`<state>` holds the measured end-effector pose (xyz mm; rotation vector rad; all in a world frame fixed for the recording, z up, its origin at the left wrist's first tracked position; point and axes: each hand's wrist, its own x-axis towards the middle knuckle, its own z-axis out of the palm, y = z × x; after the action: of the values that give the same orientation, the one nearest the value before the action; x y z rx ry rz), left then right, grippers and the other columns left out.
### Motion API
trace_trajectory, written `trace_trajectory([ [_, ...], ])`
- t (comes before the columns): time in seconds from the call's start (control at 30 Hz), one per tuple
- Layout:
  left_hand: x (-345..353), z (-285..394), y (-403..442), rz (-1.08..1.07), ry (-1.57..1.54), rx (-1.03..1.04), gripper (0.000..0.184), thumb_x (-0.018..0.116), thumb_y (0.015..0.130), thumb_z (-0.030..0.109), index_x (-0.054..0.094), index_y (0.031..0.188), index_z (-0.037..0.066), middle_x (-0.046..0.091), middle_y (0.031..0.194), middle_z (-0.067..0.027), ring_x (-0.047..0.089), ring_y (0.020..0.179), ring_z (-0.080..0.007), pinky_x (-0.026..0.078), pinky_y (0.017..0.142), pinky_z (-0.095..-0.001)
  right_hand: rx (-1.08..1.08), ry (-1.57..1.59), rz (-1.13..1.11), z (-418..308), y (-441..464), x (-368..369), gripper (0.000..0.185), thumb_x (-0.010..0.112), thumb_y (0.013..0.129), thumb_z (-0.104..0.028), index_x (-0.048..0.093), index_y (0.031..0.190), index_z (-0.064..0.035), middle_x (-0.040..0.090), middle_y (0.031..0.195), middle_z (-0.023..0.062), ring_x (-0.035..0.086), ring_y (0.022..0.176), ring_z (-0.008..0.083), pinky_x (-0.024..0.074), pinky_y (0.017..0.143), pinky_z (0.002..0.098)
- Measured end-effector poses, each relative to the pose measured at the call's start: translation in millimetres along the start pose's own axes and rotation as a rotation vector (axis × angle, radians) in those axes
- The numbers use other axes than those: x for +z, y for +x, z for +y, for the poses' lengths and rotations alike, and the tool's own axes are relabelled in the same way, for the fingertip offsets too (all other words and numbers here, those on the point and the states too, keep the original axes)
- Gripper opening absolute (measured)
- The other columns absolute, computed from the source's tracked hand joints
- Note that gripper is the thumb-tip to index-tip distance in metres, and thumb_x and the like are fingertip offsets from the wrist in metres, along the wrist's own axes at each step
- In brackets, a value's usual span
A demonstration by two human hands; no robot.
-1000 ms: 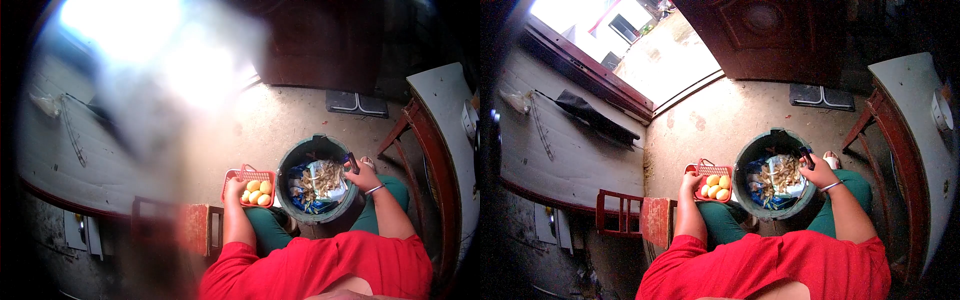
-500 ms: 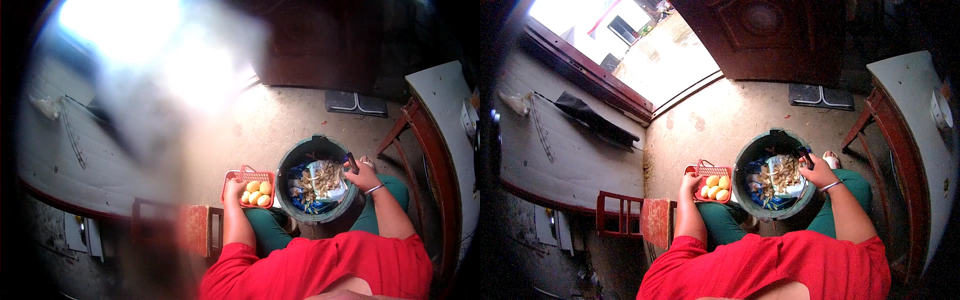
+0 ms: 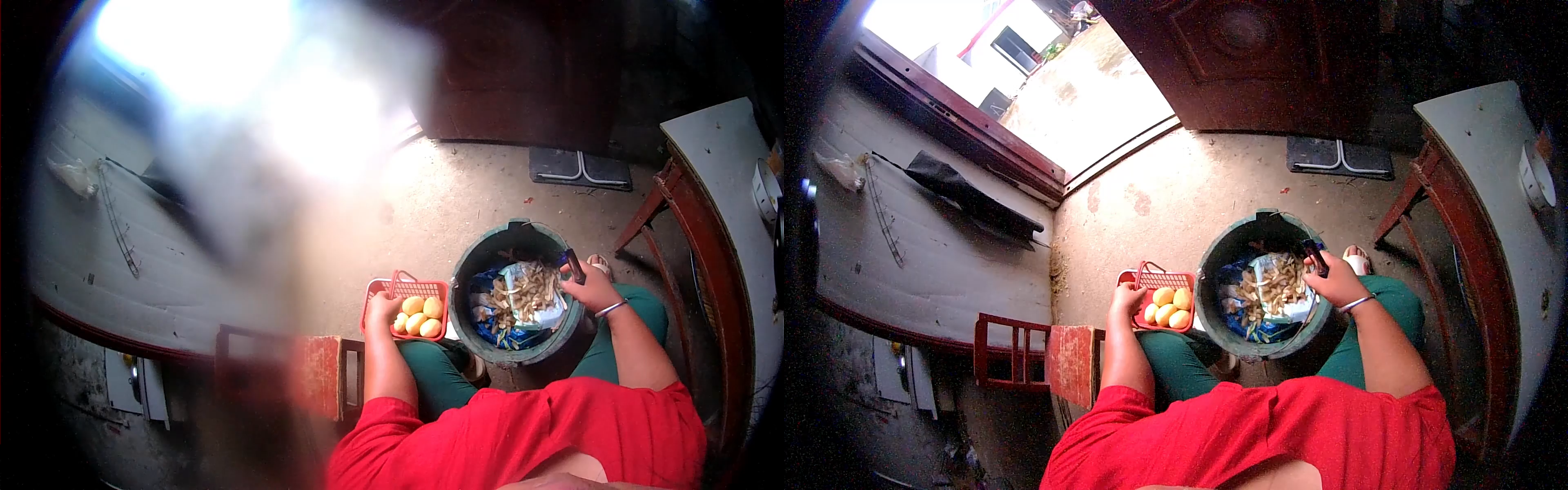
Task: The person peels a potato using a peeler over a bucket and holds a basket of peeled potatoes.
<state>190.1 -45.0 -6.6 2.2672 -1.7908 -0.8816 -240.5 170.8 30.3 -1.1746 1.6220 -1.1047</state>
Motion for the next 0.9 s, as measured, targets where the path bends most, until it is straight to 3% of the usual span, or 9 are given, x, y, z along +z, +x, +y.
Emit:
trace_trajectory([
  [0.9, 2, -5, 4, 0.014, -0.027, 0.015, 0.037, 0.064, 0.073, 0.028, 0.063, 0.094, -0.002, 0.065, 0.082, -0.0186, 0.065, 0.072, -0.0235, 0.051, 0.063, -0.0352, -0.011, -0.01, -0.009, -1, -1, -1, 0.028, 0.066, 0.077, -0.017, 0.057, 0.097, -0.0012, 0.061, 0.081, 0.0029, 0.056, 0.073, 0.0094, 0.045, 0.068, 0.0246],
])
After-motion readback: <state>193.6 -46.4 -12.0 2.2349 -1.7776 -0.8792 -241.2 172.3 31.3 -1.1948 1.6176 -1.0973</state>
